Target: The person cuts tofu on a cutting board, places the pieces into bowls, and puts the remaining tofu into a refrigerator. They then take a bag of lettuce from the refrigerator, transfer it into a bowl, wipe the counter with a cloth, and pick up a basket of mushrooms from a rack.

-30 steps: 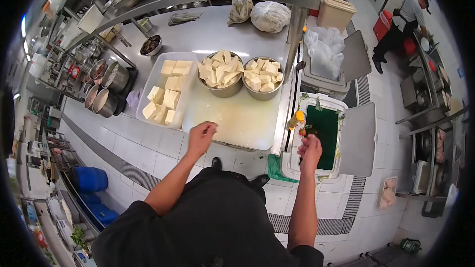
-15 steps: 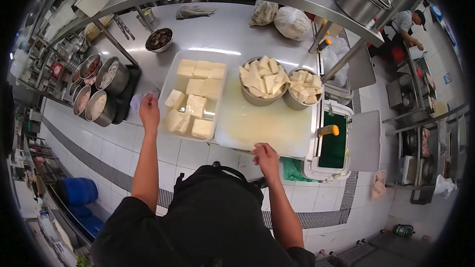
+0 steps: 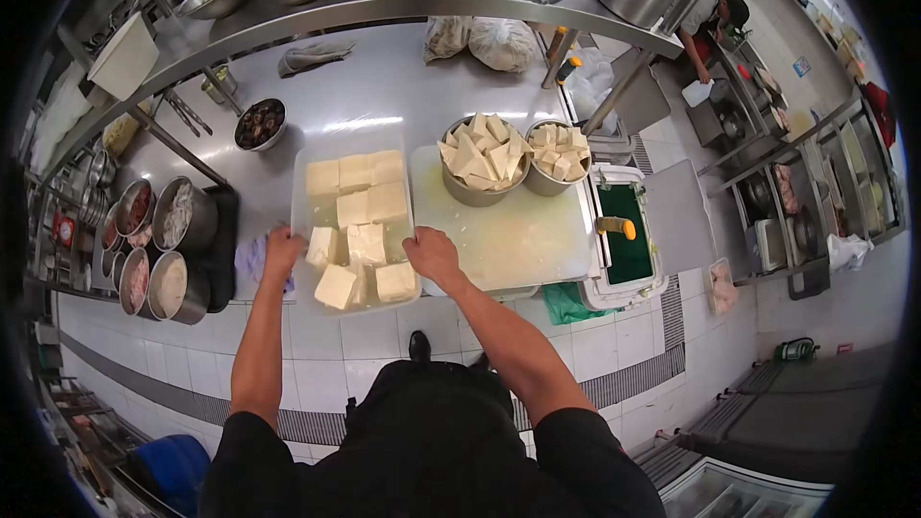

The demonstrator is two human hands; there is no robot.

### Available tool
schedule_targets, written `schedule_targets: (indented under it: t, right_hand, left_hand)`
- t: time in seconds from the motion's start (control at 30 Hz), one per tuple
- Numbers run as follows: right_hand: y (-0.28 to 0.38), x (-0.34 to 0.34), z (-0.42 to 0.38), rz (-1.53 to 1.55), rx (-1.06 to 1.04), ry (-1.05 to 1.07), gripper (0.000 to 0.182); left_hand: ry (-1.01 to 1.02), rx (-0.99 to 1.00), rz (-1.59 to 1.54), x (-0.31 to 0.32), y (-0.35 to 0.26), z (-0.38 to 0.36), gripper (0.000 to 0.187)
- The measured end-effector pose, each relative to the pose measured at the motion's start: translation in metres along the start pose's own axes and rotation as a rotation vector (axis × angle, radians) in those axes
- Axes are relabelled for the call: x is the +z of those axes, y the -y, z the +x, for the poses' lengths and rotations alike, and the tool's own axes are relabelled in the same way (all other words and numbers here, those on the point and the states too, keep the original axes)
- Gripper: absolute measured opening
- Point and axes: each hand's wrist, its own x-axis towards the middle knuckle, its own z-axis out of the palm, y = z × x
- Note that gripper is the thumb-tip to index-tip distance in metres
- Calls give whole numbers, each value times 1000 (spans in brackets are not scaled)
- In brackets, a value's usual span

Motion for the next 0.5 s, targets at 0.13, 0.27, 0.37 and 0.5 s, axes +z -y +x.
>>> schedule_targets:
  t: [0.13, 0.27, 0.37, 0.5]
  right_hand:
    - [22, -41, -29, 36, -14, 51, 33]
    - [27, -123, -72, 218, -193, 117, 34]
    - [-57, -122, -82, 1312, 4, -99, 36]
    - [-58, -90, -198, 1604, 279, 237, 42]
  left_hand:
    - [-51, -73, -234, -29, -45, -61, 23]
    - [-79, -58, -471, -61, -147, -133, 22]
    - [-57, 1, -454, -68, -198, -166, 19]
    - [61, 91, -380, -24, -256, -207, 16]
